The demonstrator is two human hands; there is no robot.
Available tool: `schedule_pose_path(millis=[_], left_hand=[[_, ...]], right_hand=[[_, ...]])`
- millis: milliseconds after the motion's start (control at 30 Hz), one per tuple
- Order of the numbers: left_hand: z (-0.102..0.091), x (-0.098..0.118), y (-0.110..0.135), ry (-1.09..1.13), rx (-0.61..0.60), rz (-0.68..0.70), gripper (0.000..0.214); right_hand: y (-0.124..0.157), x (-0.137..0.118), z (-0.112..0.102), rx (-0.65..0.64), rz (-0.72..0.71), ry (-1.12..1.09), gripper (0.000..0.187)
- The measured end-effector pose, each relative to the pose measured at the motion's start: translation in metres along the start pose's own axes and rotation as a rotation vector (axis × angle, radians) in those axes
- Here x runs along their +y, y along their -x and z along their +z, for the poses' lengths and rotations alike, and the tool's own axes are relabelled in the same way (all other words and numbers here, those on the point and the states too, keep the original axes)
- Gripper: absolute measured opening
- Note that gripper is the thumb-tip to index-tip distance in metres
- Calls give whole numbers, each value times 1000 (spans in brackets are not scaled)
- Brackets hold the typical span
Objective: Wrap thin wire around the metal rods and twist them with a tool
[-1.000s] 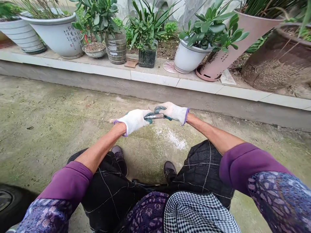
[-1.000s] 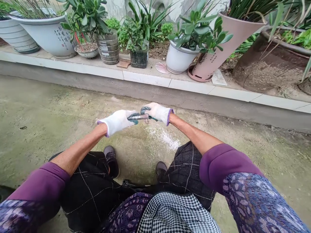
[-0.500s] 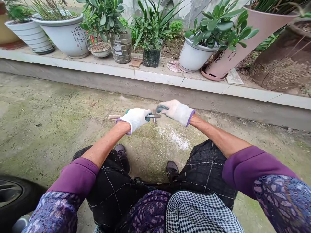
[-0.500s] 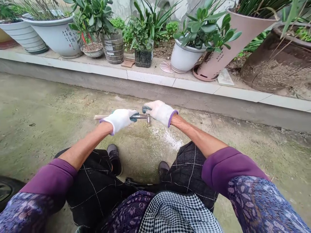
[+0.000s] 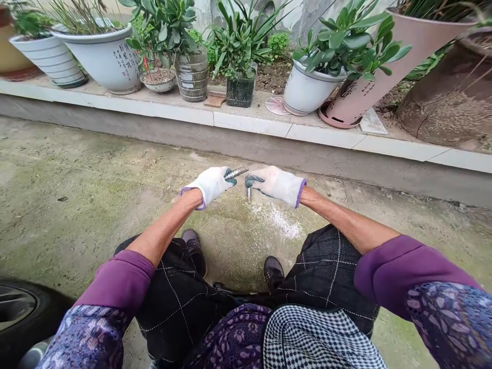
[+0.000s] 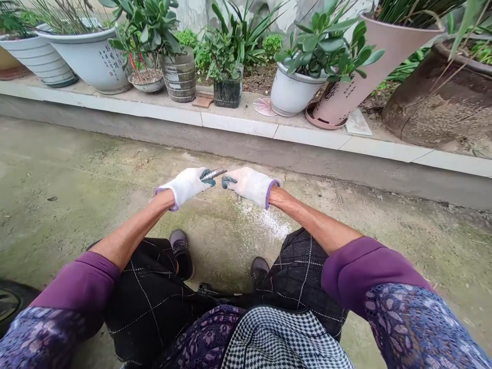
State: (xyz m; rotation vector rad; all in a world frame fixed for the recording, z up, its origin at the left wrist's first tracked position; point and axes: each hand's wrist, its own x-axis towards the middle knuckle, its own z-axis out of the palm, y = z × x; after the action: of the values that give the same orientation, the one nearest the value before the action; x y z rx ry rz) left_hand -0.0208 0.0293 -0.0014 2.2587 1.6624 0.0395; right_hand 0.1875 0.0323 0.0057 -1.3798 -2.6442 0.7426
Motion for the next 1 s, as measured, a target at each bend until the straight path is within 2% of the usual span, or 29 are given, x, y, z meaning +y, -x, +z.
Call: schedule_pose_path(millis=[167,267,333,433,567,667,800,900,1000], left_hand=[[20,11,0,-182,-161,31,28],[29,22,5,-96,-156,85,22],[28,27,9,-6,-126,112,22],[17,24,9,86,-63,143,27],[3,8,1,188,58,92,28],[4,-1,-4,1,10,-11,27],[13,3,-5,-259,-92,-20,29],[15,15,0,-250,-140,91,29],[12,23,6,-85,-134,158,23]], right_hand=[[2,0,-15,51,-14,107,22],[-5,11,-17,85,-17,126,20],[-12,22,-15,77,-4,69,22],[-18,30,-9,45,48,-36,24],[-9,12,2,-71,60,-139,24],[2,-8,4,-113,12,-128,23],[4,-9,-4,16,-41,-8,22],[0,3,-11,82,-48,-12,23],[-4,12,-15,86,-13,-109,21]])
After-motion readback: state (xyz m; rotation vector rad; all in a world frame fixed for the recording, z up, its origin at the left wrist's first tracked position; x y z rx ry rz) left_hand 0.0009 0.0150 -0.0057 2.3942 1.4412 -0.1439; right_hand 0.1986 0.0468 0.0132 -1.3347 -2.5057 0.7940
